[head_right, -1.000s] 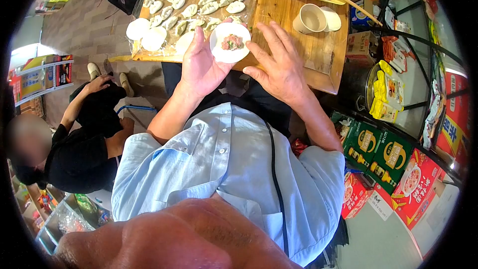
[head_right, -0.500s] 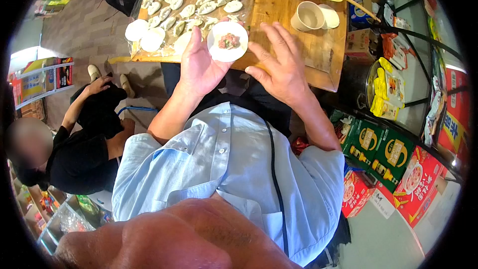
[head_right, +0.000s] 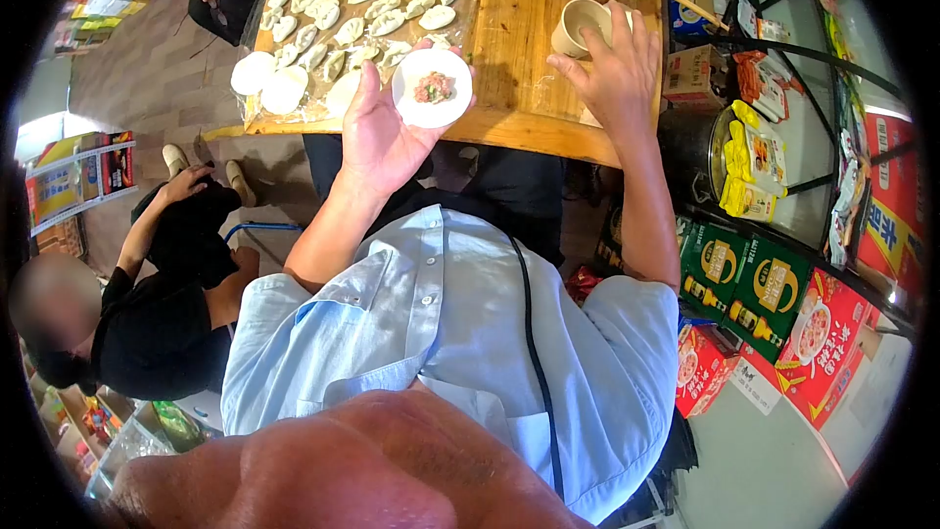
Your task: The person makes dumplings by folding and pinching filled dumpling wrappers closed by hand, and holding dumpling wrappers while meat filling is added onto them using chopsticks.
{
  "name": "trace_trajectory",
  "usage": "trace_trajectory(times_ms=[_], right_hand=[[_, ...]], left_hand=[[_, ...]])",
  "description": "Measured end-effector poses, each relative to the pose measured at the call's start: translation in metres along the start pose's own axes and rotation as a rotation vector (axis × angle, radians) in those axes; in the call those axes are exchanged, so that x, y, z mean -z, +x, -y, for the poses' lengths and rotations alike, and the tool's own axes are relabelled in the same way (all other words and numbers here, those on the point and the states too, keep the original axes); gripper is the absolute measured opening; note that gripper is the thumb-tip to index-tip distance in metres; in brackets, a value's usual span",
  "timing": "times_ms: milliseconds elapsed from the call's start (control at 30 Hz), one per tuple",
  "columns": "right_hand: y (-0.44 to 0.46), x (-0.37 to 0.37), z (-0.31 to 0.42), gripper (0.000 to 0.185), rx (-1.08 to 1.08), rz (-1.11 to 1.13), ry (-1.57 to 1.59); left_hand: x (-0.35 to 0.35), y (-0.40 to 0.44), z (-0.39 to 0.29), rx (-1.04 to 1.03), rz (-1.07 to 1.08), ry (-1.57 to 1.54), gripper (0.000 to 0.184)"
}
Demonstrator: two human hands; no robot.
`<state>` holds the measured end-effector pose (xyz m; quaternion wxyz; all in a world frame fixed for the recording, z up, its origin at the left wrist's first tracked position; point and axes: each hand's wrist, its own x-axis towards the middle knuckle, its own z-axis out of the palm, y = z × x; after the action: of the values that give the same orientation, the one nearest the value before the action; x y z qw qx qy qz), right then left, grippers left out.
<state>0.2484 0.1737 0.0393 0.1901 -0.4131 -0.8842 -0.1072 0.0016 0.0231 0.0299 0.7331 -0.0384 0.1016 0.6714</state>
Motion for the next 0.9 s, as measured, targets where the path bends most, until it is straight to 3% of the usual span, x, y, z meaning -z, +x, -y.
trace_trajectory(times_ms=[200, 533, 700, 833, 900], right_hand=[[0.006, -0.004, -0.007, 0.052, -0.022, 0.078, -0.049], [0.002, 0.009, 0.006, 0.042, -0.009, -0.003, -0.013], [-0.006, 0.022, 0.015, 0.038, -0.003, -0.123, 0.084], [-0.008, 0.043, 0.045, 0.038, -0.036, -0.039, 0.197], [-0.012, 0.047, 0.059, 0.039, 0.087, -0.026, 0.353]], left_hand=[[0.001, 0.000, 0.000, -0.003, 0.008, 0.007, 0.071], [0.001, 0.002, -0.001, -0.015, 0.004, 0.039, 0.071], [-0.001, 0.003, -0.001, -0.031, 0.008, 0.061, 0.072], [-0.001, 0.004, -0.002, -0.027, 0.018, 0.063, 0.072], [-0.003, 0.004, -0.002, -0.025, 0.023, 0.065, 0.072]])
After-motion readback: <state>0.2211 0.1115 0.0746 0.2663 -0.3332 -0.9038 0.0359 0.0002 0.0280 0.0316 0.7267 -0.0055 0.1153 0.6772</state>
